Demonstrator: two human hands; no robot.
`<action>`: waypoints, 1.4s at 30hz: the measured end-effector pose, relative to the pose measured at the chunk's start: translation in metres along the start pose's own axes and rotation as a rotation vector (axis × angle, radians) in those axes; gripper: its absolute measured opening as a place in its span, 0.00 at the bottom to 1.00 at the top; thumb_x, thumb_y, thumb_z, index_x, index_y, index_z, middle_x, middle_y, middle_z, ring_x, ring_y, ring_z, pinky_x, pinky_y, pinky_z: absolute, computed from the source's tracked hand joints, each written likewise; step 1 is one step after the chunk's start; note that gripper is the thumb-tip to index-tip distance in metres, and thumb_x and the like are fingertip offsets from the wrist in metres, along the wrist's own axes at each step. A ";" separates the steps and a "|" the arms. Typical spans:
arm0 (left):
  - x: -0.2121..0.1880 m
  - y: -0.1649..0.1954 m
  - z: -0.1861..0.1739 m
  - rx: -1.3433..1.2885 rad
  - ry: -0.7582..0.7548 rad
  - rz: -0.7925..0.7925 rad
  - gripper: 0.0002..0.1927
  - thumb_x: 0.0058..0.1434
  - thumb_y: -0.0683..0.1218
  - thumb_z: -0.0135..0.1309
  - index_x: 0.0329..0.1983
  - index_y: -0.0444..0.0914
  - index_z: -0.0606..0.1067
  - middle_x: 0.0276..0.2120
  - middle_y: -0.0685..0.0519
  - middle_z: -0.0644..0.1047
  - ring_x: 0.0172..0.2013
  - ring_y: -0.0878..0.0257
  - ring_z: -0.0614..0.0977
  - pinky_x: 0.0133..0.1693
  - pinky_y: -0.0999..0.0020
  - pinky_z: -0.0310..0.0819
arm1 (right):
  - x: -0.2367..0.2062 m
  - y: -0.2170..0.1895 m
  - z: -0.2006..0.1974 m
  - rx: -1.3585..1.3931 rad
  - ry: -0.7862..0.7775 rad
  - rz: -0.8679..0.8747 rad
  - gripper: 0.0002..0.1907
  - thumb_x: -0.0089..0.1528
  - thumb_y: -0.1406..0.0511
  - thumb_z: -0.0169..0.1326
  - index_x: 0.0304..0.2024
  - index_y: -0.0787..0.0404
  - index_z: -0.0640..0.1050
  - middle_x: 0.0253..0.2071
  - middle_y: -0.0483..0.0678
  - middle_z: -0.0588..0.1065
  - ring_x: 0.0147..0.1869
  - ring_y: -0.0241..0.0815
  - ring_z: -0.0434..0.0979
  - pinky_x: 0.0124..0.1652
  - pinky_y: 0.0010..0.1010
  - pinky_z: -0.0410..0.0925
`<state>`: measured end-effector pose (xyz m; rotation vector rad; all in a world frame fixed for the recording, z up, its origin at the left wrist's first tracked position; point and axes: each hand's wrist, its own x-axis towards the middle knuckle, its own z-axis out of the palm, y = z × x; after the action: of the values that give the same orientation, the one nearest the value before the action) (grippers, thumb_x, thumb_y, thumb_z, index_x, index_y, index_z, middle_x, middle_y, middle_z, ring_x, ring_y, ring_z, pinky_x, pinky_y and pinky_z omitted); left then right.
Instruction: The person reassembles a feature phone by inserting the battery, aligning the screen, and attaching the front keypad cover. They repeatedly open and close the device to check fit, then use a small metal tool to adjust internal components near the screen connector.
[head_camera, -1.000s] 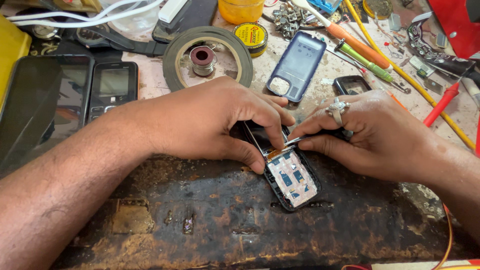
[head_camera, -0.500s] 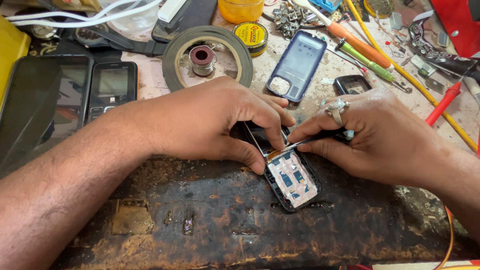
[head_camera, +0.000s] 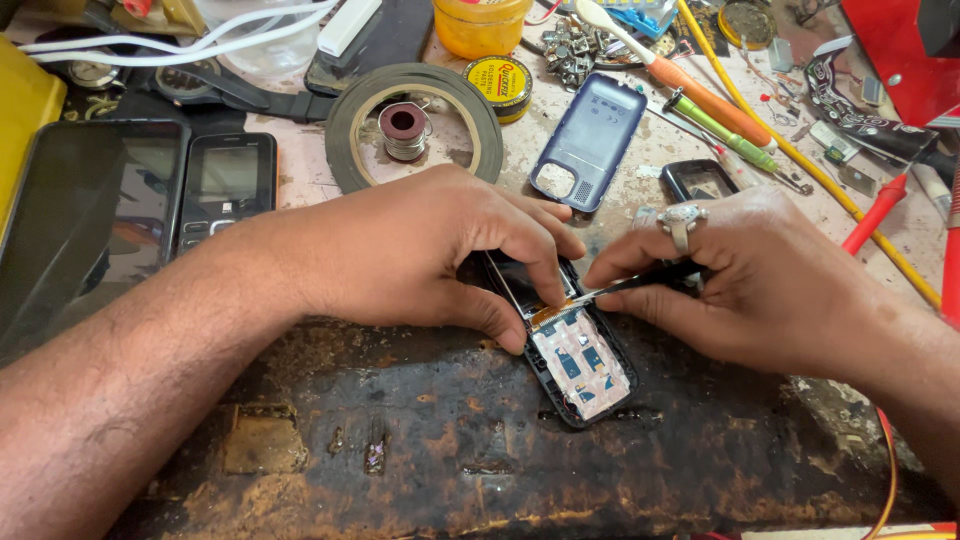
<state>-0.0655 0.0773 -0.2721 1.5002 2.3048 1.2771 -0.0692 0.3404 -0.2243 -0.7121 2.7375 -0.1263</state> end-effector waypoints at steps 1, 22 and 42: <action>0.000 0.000 -0.001 -0.002 -0.003 -0.004 0.19 0.50 0.50 0.71 0.45 0.44 0.82 0.53 0.47 0.82 0.63 0.54 0.78 0.56 0.59 0.74 | 0.000 0.000 0.000 -0.036 -0.033 0.027 0.15 0.58 0.50 0.62 0.48 0.34 0.83 0.27 0.44 0.82 0.25 0.39 0.80 0.30 0.29 0.70; 0.007 0.023 -0.002 0.118 0.037 0.015 0.34 0.48 0.55 0.71 0.58 0.40 0.75 0.56 0.47 0.77 0.59 0.50 0.76 0.55 0.58 0.72 | -0.014 0.037 -0.013 0.151 0.227 -0.542 0.16 0.58 0.55 0.64 0.48 0.47 0.86 0.37 0.43 0.82 0.39 0.40 0.83 0.38 0.33 0.72; 0.018 0.051 0.014 -0.126 0.489 -0.526 0.40 0.49 0.56 0.74 0.57 0.33 0.69 0.44 0.47 0.82 0.42 0.63 0.84 0.40 0.67 0.78 | -0.031 0.009 -0.027 0.137 0.763 -0.393 0.12 0.63 0.68 0.61 0.49 0.61 0.81 0.42 0.50 0.80 0.46 0.42 0.81 0.46 0.33 0.72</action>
<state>-0.0318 0.1080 -0.2393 0.5081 2.5728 1.6991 -0.0564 0.3633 -0.1916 -1.3820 3.1718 -0.8154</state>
